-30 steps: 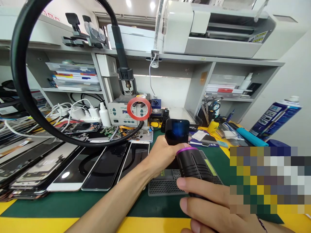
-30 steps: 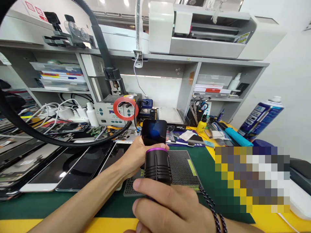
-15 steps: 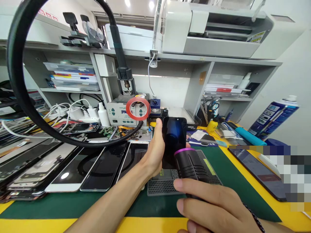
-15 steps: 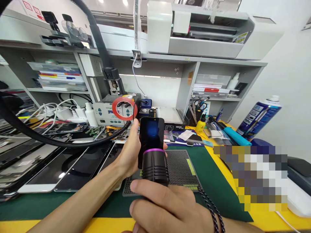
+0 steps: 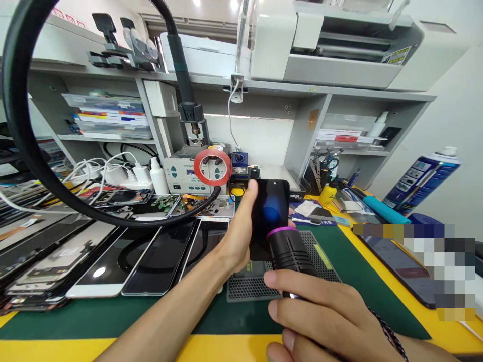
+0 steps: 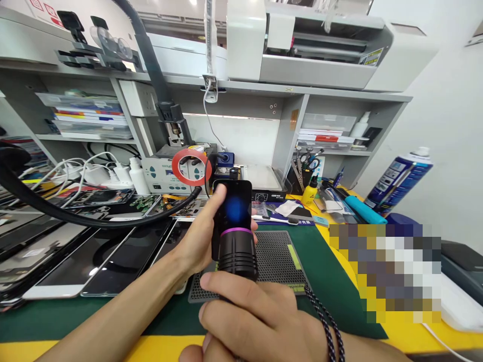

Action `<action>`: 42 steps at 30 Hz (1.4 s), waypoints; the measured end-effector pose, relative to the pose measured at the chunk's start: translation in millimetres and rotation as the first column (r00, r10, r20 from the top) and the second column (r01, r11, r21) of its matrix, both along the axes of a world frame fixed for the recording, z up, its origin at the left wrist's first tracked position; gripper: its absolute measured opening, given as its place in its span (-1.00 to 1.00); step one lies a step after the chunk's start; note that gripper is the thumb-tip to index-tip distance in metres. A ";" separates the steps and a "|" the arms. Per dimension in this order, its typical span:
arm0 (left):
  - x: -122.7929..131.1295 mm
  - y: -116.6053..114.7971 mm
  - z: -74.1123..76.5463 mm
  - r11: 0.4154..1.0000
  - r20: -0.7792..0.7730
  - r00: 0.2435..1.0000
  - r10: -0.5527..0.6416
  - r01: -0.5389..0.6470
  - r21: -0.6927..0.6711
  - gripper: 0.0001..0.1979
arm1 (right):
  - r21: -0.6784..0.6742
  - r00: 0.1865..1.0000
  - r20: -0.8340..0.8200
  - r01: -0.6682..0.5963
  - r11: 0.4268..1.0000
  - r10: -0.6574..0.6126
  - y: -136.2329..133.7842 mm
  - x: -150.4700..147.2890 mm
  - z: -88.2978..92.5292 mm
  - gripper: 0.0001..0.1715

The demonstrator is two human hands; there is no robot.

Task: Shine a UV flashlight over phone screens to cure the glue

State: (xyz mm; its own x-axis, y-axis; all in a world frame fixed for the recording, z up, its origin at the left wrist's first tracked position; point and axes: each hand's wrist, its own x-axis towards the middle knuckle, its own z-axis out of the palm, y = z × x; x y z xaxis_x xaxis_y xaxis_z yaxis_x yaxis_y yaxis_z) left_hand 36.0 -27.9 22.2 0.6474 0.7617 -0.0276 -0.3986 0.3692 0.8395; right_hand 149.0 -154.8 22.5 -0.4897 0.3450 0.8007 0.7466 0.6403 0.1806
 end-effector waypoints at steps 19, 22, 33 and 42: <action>1.5 3.9 -10.2 0.993 -0.137 0.987 0.079 -0.066 0.095 -0.39 | 0.152 0.946 -0.207 -0.221 0.963 0.250 21.3 -7.0 -14.6 -0.47; 0.5 3.5 -6.3 1.000 -0.078 0.997 0.027 -0.027 0.004 -0.17 | 0.135 0.955 -0.189 -0.204 0.970 0.227 19.8 -7.0 -15.0 -0.48; -5.9 5.8 -0.8 0.993 0.104 0.990 -0.092 0.099 -0.060 -0.17 | 0.117 0.932 -0.192 -0.288 0.951 0.306 22.7 -15.3 -32.4 -0.52; -7.7 4.7 3.2 0.992 0.094 0.989 -0.110 0.115 -0.049 -0.18 | 0.097 0.916 -0.239 -0.308 0.946 0.323 23.4 -19.5 -40.7 -0.60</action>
State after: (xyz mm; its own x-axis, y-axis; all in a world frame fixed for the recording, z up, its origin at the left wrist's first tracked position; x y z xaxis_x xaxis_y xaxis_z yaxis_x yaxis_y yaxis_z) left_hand 28.4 -23.1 25.3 0.7302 0.6832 -0.0037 -0.4263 0.4599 0.7789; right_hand 129.4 -131.4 -18.2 -0.3489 0.1566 0.9240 0.5328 0.8442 0.0581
